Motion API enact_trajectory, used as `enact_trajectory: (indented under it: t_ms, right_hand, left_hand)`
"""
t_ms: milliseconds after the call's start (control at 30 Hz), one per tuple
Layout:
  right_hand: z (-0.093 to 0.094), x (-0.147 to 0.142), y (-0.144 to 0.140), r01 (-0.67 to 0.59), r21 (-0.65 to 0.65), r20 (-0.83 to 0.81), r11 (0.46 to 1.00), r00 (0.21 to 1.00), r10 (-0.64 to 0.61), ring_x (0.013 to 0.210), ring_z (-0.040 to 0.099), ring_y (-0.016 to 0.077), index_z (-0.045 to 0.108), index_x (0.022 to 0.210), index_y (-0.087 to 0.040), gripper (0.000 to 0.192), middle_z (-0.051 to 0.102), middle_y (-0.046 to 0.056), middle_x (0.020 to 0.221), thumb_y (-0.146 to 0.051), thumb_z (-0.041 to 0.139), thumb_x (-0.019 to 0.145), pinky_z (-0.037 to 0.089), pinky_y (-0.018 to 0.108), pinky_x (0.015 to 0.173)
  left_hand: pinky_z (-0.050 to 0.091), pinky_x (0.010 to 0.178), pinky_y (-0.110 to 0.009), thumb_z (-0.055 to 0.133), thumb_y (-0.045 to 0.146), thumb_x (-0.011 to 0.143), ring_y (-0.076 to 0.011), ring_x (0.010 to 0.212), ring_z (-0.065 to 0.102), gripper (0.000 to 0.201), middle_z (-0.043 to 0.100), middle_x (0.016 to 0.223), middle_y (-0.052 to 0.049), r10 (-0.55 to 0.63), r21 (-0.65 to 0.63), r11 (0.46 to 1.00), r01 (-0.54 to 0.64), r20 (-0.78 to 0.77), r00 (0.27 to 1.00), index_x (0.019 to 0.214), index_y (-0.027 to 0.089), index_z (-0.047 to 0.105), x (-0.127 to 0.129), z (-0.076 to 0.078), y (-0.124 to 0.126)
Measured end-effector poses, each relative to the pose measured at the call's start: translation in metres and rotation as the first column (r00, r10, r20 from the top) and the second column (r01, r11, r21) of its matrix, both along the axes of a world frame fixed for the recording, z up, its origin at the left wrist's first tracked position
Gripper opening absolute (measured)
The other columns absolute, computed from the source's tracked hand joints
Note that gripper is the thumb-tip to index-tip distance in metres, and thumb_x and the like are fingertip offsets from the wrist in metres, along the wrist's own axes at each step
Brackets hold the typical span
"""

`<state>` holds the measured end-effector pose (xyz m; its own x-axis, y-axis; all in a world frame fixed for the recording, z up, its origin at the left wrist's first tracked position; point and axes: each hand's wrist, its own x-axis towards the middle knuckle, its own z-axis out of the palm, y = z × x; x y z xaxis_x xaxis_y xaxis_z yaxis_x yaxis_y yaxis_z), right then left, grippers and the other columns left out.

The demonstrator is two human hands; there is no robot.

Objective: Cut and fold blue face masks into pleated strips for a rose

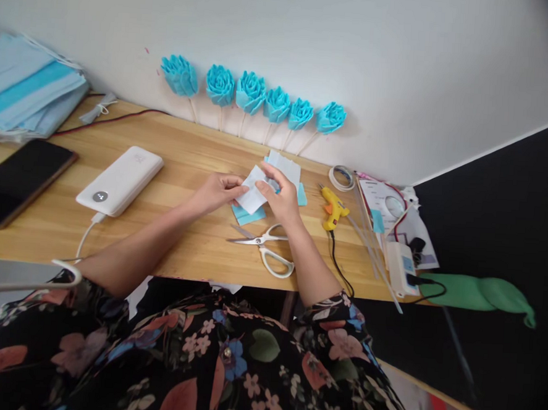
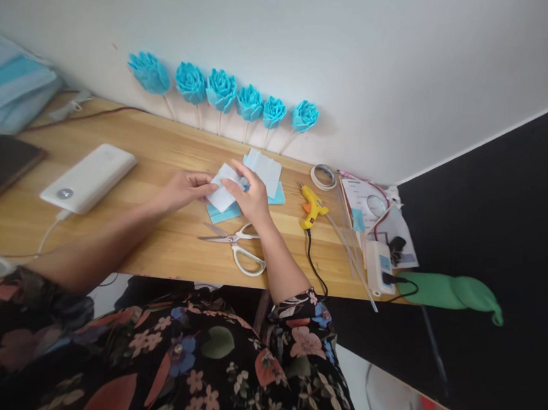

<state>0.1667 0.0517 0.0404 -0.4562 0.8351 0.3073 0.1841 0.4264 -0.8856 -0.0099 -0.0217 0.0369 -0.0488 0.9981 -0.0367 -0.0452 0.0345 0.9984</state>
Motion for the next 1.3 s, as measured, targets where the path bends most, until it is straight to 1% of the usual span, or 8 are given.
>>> enact_trajectory:
  t_ms: [100,200,333,467,600,800,1000,1300]
  right_hand:
    - [0.0,-0.003,-0.003,0.031,-0.016,-0.015,0.999,0.999,-0.031,0.081,0.065,0.0163,0.072,0.088,-0.021,0.029,0.073,0.001,0.086,-0.05,0.07,0.083,0.052,0.031,0.08]
    - [0.0,-0.005,-0.005,0.073,0.014,-0.094,0.997,0.993,-0.071,0.075,0.062,0.0137,0.067,0.083,-0.021,0.021,0.069,-0.001,0.078,-0.042,0.068,0.085,0.051,0.028,0.075]
    - [-0.003,-0.004,-0.005,0.061,-0.005,-0.084,0.998,0.995,-0.061,0.076,0.062,0.0143,0.068,0.098,-0.023,0.023,0.068,-0.001,0.081,-0.043,0.067,0.086,0.052,0.03,0.076]
    - [-0.008,-0.003,-0.001,0.019,-0.068,-0.044,0.997,0.999,-0.022,0.083,0.063,0.0169,0.065,0.125,-0.027,0.046,0.068,0.001,0.091,-0.051,0.064,0.086,0.054,0.033,0.078]
    - [-0.01,-0.003,0.002,-0.04,-0.14,-0.057,0.989,0.998,0.032,0.098,0.065,0.021,0.062,0.132,-0.026,0.064,0.07,0.004,0.107,-0.059,0.071,0.078,0.054,0.036,0.088]
    - [-0.011,-0.004,0.002,-0.045,-0.223,-0.083,0.974,0.996,0.027,0.086,0.065,0.0183,0.073,0.102,-0.02,0.046,0.072,0.004,0.093,-0.059,0.07,0.078,0.053,0.031,0.077]
    - [-0.011,-0.004,0.0,0.035,-0.184,-0.13,0.982,0.99,-0.059,0.066,0.054,0.012,0.068,0.079,-0.02,0.039,0.061,-0.002,0.069,-0.059,0.066,0.082,0.045,0.026,0.062]
    - [0.001,-0.003,-0.005,0.001,-0.187,-0.145,0.982,0.989,-0.029,0.095,0.065,0.0195,0.075,0.103,-0.023,0.048,0.073,0.004,0.097,-0.065,0.06,0.085,0.052,0.033,0.086]
  left_hand:
    - [0.044,0.054,-0.022,0.075,0.044,0.073,-0.0106,0.055,0.053,0.031,0.06,0.06,-0.001,0.006,0.014,1.0,-0.006,-0.044,0.999,0.067,0.015,0.067,-0.001,-0.001,0.0]
    - [0.045,0.054,-0.022,0.073,0.049,0.074,-0.0108,0.056,0.053,0.036,0.061,0.061,-0.001,0.02,0.01,1.0,-0.019,-0.066,0.998,0.068,0.014,0.066,-0.002,0.0,0.0]
    - [0.046,0.056,-0.022,0.074,0.052,0.073,-0.0109,0.058,0.055,0.039,0.062,0.064,-0.001,0.038,-0.004,0.999,-0.038,-0.082,0.996,0.071,0.014,0.065,-0.002,0.002,-0.001]
    - [0.048,0.054,-0.022,0.074,0.054,0.073,-0.011,0.057,0.056,0.041,0.063,0.064,-0.001,0.088,0.018,0.996,-0.086,-0.076,0.993,0.073,0.014,0.066,-0.003,0.002,0.0]
    - [0.05,0.056,-0.023,0.073,0.053,0.074,-0.0123,0.06,0.059,0.04,0.066,0.068,-0.002,0.097,0.055,0.994,-0.092,-0.085,0.992,0.078,0.014,0.07,-0.003,0.001,0.0]
    - [0.04,0.051,-0.021,0.067,0.05,0.079,-0.0104,0.054,0.052,0.037,0.061,0.061,-0.001,0.059,0.115,0.993,-0.035,-0.209,0.976,0.071,0.014,0.067,-0.004,-0.003,-0.001]
    - [0.031,0.049,-0.022,0.064,0.045,0.079,-0.0091,0.054,0.044,0.031,0.057,0.061,0.001,0.11,0.133,0.988,-0.077,-0.266,0.958,0.071,0.015,0.067,-0.003,0.0,-0.001]
    - [0.035,0.05,-0.022,0.066,0.044,0.079,-0.0102,0.054,0.047,0.03,0.056,0.059,0.001,0.13,0.121,0.987,-0.106,-0.216,0.968,0.072,0.015,0.066,-0.005,0.002,-0.001]
